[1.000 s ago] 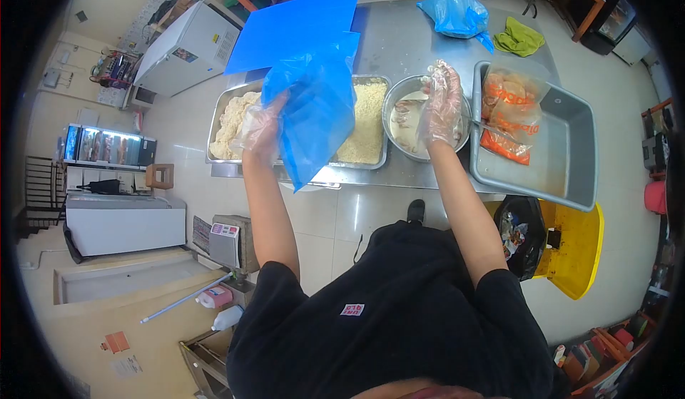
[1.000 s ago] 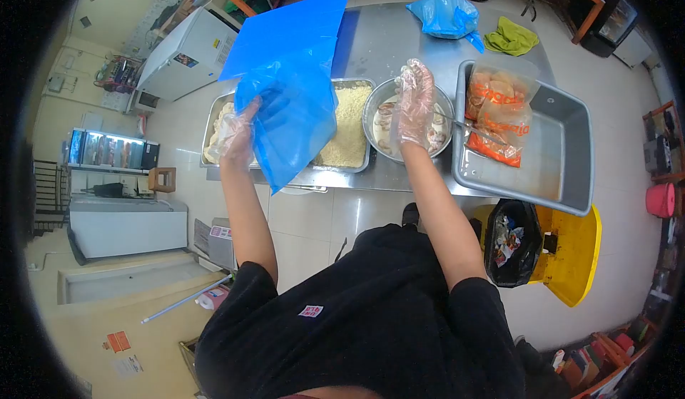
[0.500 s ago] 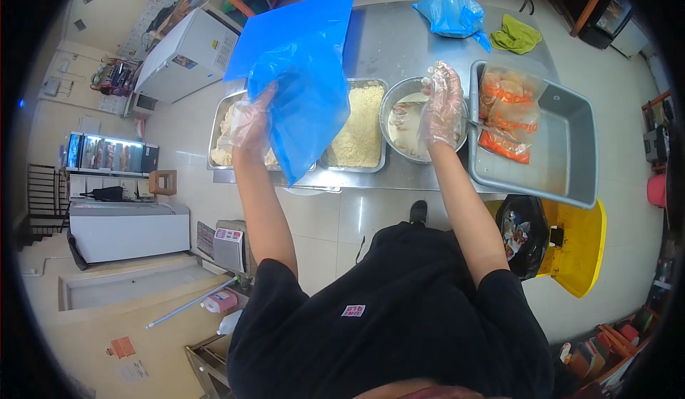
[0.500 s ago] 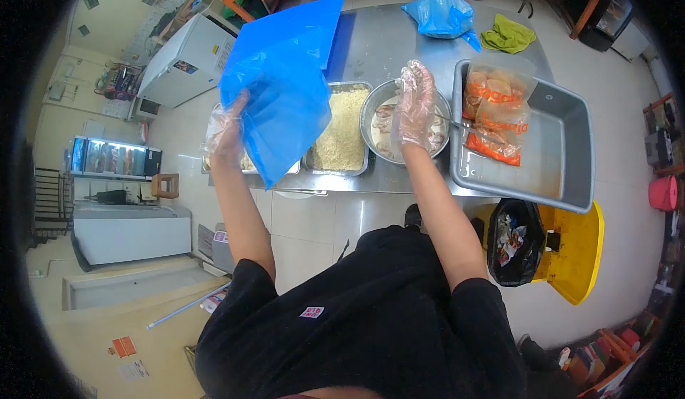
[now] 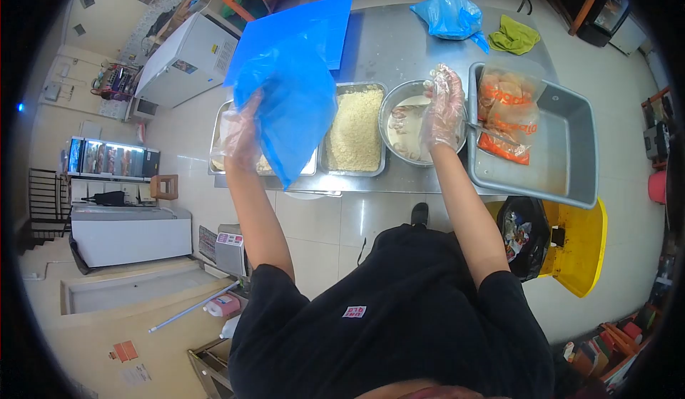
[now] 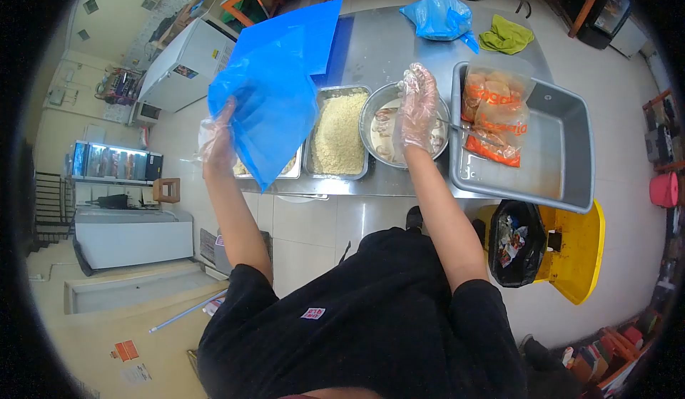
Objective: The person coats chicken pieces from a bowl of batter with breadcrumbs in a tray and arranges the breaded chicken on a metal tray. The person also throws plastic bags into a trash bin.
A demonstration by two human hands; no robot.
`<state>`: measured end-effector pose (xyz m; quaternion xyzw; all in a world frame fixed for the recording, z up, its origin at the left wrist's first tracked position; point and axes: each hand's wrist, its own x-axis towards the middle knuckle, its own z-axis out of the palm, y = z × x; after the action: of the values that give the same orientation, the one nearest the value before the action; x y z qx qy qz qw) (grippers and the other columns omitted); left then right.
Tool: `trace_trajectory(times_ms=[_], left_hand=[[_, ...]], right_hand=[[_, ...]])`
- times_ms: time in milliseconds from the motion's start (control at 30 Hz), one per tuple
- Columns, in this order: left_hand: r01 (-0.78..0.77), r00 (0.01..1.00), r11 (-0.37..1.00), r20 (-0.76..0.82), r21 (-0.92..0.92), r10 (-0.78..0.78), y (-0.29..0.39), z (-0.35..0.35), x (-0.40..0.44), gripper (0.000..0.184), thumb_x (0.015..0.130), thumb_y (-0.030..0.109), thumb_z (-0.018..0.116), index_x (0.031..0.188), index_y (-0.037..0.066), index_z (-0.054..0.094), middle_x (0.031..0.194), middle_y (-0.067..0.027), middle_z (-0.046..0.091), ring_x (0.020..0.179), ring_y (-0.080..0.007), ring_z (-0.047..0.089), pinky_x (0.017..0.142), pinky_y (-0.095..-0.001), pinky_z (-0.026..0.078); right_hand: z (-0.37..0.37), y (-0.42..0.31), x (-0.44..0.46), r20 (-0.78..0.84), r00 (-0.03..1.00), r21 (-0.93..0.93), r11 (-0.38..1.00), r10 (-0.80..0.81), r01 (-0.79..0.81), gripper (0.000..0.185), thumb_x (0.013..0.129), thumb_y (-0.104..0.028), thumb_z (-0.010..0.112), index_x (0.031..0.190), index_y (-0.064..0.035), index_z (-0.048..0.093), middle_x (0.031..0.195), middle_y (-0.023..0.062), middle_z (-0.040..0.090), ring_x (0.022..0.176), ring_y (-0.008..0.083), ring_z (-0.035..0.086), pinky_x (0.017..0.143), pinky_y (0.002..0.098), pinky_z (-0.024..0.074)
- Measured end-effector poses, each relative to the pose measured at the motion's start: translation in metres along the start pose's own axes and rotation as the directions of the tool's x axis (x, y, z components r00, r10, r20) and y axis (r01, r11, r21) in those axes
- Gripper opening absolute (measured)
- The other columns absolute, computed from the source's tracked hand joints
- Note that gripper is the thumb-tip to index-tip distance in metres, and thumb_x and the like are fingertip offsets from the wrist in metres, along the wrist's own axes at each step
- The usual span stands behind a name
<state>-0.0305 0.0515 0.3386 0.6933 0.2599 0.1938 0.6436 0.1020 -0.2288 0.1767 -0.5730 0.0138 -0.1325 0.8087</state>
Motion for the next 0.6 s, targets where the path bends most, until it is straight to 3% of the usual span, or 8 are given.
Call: trace_trajectory(times_ms=[33, 100, 233, 333, 433, 500, 567, 600], left_hand=[[-0.001, 0.999, 1.0, -0.033, 0.001, 0.001, 0.0, -0.002, 0.001, 0.06, 0.095, 0.039, 0.075, 0.136, -0.001, 0.059, 0.133, -0.013, 0.065, 0.117, -0.025, 0.063, 0.101, -0.0411, 0.052], [-0.005, 0.995, 1.0, -0.103, 0.001, 0.006, -0.003, -0.01, 0.004, 0.063, 0.095, 0.041, 0.075, 0.139, 0.0, 0.057, 0.135, -0.0136, 0.064, 0.12, -0.0257, 0.062, 0.104, -0.0415, 0.051], [-0.097, 0.995, 0.982, -0.053, -0.165, 0.09, -0.021, -0.033, 0.019, 0.068, 0.095, 0.044, 0.074, 0.145, 0.003, 0.052, 0.139, -0.0146, 0.061, 0.125, -0.0277, 0.06, 0.108, -0.0424, 0.048], [-0.137, 0.99, 0.97, -0.042, -0.201, 0.131, -0.018, -0.026, 0.013, 0.067, 0.095, 0.043, 0.074, 0.146, 0.006, 0.05, 0.14, -0.014, 0.06, 0.127, -0.0286, 0.059, 0.108, -0.0429, 0.048], [-0.145, 0.989, 0.96, -0.034, -0.239, 0.141, -0.003, 0.008, 0.002, 0.063, 0.094, 0.037, 0.076, 0.144, 0.007, 0.052, 0.138, -0.0121, 0.062, 0.126, -0.0283, 0.059, 0.107, -0.0433, 0.048], [-0.095, 0.994, 0.946, 0.021, -0.311, 0.107, 0.008, 0.039, -0.002, 0.06, 0.092, 0.033, 0.079, 0.141, 0.008, 0.055, 0.135, -0.0107, 0.063, 0.125, -0.0277, 0.06, 0.106, -0.0433, 0.049], [-0.215, 0.962, 0.929, 0.096, -0.302, 0.254, 0.016, 0.082, -0.009, 0.046, 0.093, 0.025, 0.076, 0.133, 0.007, 0.062, 0.126, -0.0094, 0.067, 0.119, -0.0275, 0.062, 0.106, -0.04, 0.046], [-0.269, 0.935, 0.911, 0.143, -0.312, 0.325, 0.02, 0.109, -0.014, 0.039, 0.094, 0.021, 0.074, 0.129, 0.007, 0.065, 0.122, -0.0087, 0.068, 0.116, -0.0274, 0.062, 0.106, -0.0383, 0.045]], right_hand=[[0.0, 0.001, 0.001, -0.014, 1.0, 0.006, 1.0, -0.026, 0.026, 0.033, 0.107, -0.023, 0.056, 0.135, -0.0077, 0.06, 0.116, 0.0034, 0.064, 0.095, 0.0102, 0.061, 0.088, 0.0294, 0.0517], [-0.002, 0.001, 0.002, -0.012, 0.999, 0.005, 0.999, -0.031, 0.032, 0.032, 0.107, -0.022, 0.056, 0.135, -0.0073, 0.06, 0.116, 0.0033, 0.064, 0.095, 0.0102, 0.062, 0.087, 0.029, 0.052], [-0.007, -0.008, 0.002, -0.019, 1.0, 0.012, 1.0, -0.006, 0.007, 0.032, 0.106, -0.02, 0.055, 0.135, -0.0066, 0.06, 0.118, 0.004, 0.065, 0.096, 0.0101, 0.063, 0.087, 0.0275, 0.0522], [-0.018, -0.013, 0.006, -0.014, 1.0, 0.099, 0.995, 0.011, -0.009, 0.033, 0.105, -0.015, 0.059, 0.137, -0.0059, 0.056, 0.13, 0.0048, 0.062, 0.111, 0.0118, 0.061, 0.091, 0.0276, 0.0524], [-0.043, -0.03, 0.014, -0.054, 0.998, 0.154, 0.988, 0.01, -0.002, 0.036, 0.104, -0.011, 0.059, 0.139, -0.0056, 0.055, 0.132, 0.0059, 0.062, 0.114, 0.0129, 0.061, 0.094, 0.0284, 0.0523], [-0.068, -0.056, 0.019, 0.001, 0.998, 0.218, 0.974, -0.059, 0.057, 0.047, 0.101, -0.012, 0.062, 0.147, -0.0054, 0.049, 0.14, 0.0089, 0.058, 0.122, 0.018, 0.059, 0.103, 0.0338, 0.0487], [-0.1, -0.094, 0.023, 0.081, 0.98, 0.291, 0.945, -0.182, 0.152, 0.055, 0.1, -0.014, 0.064, 0.151, -0.0052, 0.046, 0.144, 0.01, 0.055, 0.127, 0.0211, 0.057, 0.107, 0.0367, 0.0459], [-0.118, -0.117, 0.027, 0.126, 0.96, 0.217, 0.951, -0.251, 0.22, 0.07, 0.093, -0.019, 0.072, 0.154, -0.004, 0.041, 0.149, 0.0108, 0.051, 0.136, 0.0245, 0.051, 0.111, 0.039, 0.042]])
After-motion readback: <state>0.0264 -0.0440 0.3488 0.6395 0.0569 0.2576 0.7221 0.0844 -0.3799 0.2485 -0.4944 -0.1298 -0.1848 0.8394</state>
